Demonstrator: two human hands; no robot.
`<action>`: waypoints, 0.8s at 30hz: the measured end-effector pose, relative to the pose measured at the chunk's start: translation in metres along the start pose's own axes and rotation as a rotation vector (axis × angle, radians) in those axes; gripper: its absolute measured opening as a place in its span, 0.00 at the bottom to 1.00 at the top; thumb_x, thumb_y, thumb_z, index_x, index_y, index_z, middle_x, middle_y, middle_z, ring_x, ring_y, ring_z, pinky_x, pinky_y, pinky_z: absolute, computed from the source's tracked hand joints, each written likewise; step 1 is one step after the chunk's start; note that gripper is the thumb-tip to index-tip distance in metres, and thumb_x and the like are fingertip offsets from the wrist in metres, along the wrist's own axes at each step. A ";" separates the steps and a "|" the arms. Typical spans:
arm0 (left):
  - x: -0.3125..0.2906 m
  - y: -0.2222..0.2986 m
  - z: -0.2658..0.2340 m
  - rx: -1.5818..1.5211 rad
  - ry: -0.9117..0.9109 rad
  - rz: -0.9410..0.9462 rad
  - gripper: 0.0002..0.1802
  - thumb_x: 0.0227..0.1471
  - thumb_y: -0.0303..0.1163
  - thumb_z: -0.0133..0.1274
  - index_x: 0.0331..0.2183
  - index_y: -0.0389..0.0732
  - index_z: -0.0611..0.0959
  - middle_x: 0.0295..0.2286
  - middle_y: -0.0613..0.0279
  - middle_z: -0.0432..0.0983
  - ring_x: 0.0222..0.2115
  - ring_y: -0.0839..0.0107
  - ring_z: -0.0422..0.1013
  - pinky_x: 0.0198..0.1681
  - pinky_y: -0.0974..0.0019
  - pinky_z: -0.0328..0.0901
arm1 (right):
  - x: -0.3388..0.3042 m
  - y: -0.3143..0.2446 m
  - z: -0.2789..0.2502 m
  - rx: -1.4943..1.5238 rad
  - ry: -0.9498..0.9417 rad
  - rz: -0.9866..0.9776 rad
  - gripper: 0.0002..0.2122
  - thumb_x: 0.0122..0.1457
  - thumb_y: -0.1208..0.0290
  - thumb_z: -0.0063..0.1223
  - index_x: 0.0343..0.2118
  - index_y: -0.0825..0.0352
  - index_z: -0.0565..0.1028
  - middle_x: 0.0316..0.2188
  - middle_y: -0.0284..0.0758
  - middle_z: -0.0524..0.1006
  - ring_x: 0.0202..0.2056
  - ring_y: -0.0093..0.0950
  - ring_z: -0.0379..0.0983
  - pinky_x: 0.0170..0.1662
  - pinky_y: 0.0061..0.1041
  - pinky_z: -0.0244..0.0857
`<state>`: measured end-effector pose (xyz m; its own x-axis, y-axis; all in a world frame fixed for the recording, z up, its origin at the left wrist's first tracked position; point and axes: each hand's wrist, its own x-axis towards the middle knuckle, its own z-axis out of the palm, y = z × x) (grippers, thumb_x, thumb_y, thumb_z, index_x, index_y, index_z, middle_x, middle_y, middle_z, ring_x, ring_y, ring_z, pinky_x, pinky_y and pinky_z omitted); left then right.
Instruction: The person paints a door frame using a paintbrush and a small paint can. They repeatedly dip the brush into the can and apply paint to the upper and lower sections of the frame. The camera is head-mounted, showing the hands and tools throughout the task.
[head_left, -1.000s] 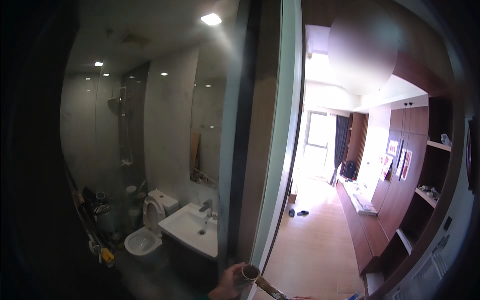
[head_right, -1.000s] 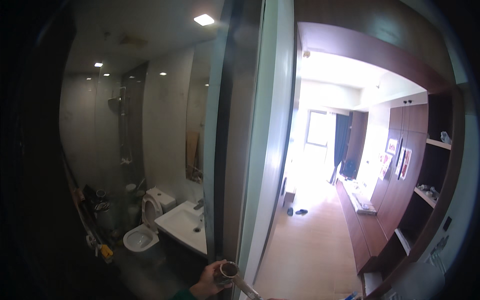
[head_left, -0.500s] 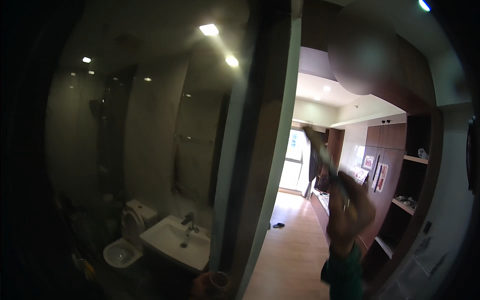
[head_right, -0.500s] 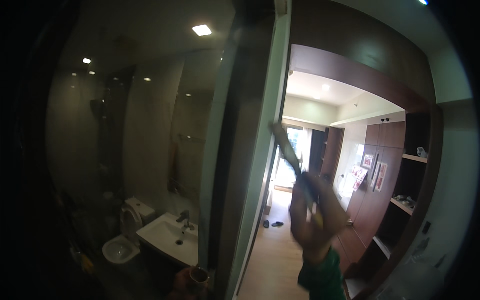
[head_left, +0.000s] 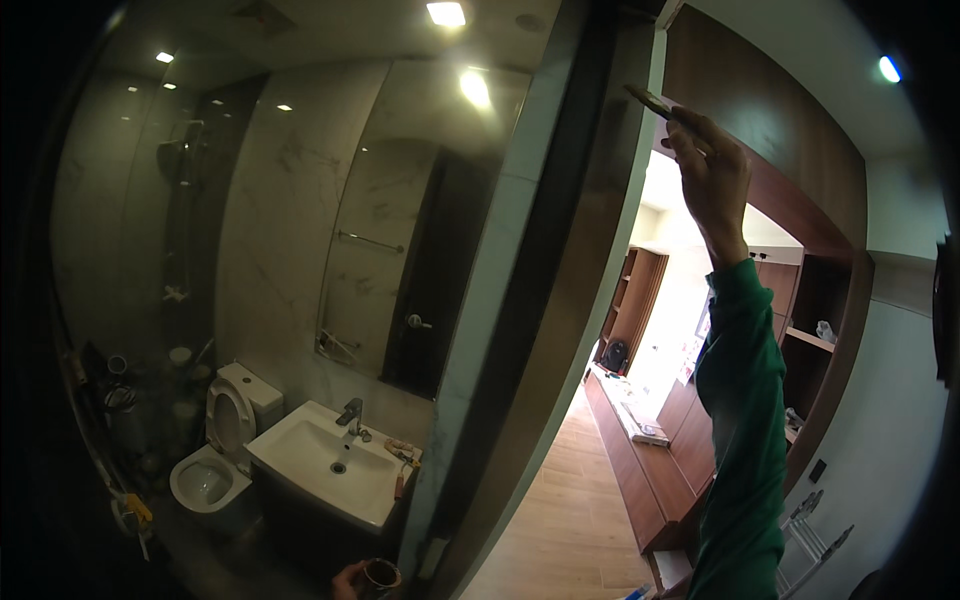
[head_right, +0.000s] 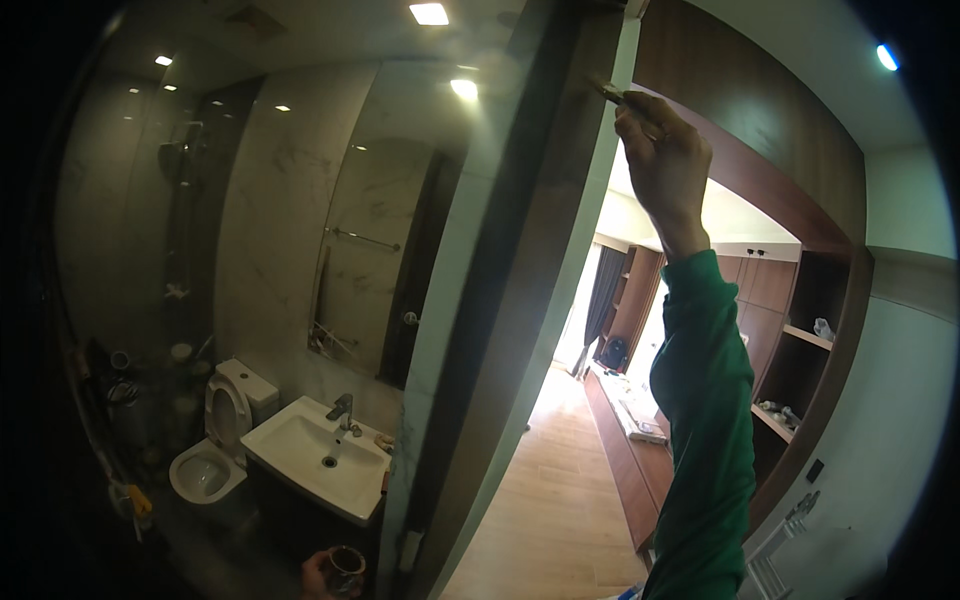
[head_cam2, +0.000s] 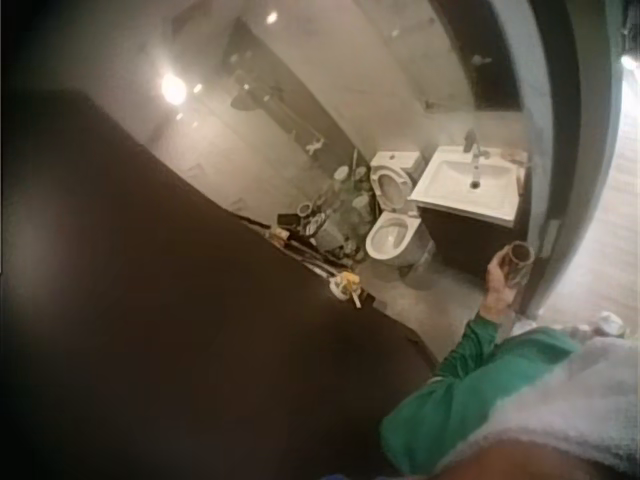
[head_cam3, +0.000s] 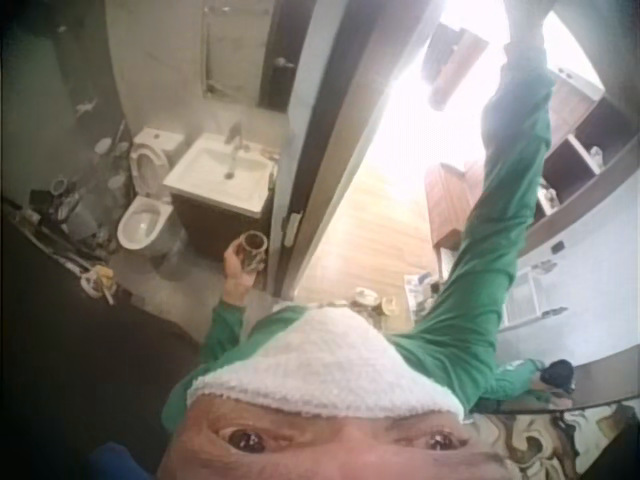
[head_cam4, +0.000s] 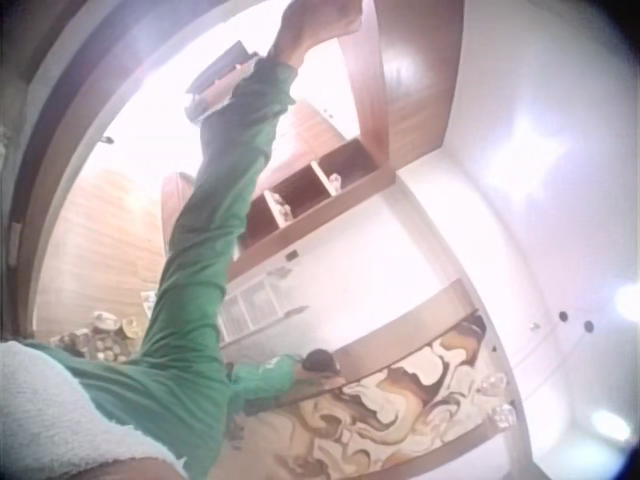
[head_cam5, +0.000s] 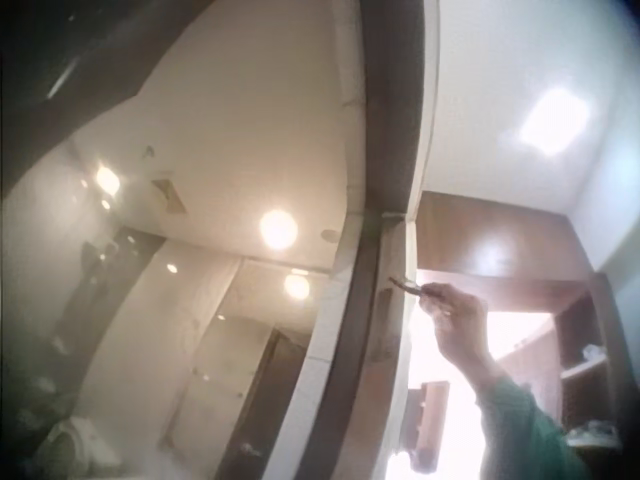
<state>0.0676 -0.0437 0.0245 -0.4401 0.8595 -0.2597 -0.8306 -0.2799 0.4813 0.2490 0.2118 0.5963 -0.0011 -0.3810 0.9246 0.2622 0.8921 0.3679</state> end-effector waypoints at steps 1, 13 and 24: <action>0.002 0.002 -0.003 0.007 0.066 -0.008 0.18 0.64 0.46 0.45 0.37 0.46 0.85 0.25 0.64 0.82 0.23 0.68 0.76 0.21 0.63 0.69 | 0.003 0.002 0.003 -0.009 -0.003 0.007 0.13 0.61 0.66 0.61 0.45 0.67 0.82 0.33 0.40 0.86 0.33 0.29 0.84 0.39 0.26 0.73; 0.014 0.018 -0.002 0.036 0.084 -0.032 0.19 0.64 0.44 0.44 0.38 0.43 0.85 0.25 0.63 0.82 0.22 0.69 0.77 0.22 0.64 0.69 | -0.022 -0.032 -0.009 -0.008 -0.152 0.203 0.11 0.60 0.72 0.59 0.43 0.68 0.83 0.29 0.38 0.85 0.33 0.27 0.83 0.41 0.25 0.73; 0.021 0.024 -0.004 -0.012 0.092 -0.104 0.18 0.63 0.45 0.47 0.37 0.43 0.86 0.26 0.64 0.82 0.21 0.70 0.76 0.21 0.67 0.68 | 0.012 -0.010 0.012 -0.281 -0.174 -0.169 0.14 0.56 0.78 0.57 0.45 0.65 0.83 0.43 0.40 0.82 0.40 0.34 0.82 0.43 0.31 0.75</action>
<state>0.0368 -0.0340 0.0272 -0.3805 0.8413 -0.3839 -0.8771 -0.1968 0.4381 0.2348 0.2008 0.6045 -0.2244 -0.4486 0.8651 0.4991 0.7096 0.4974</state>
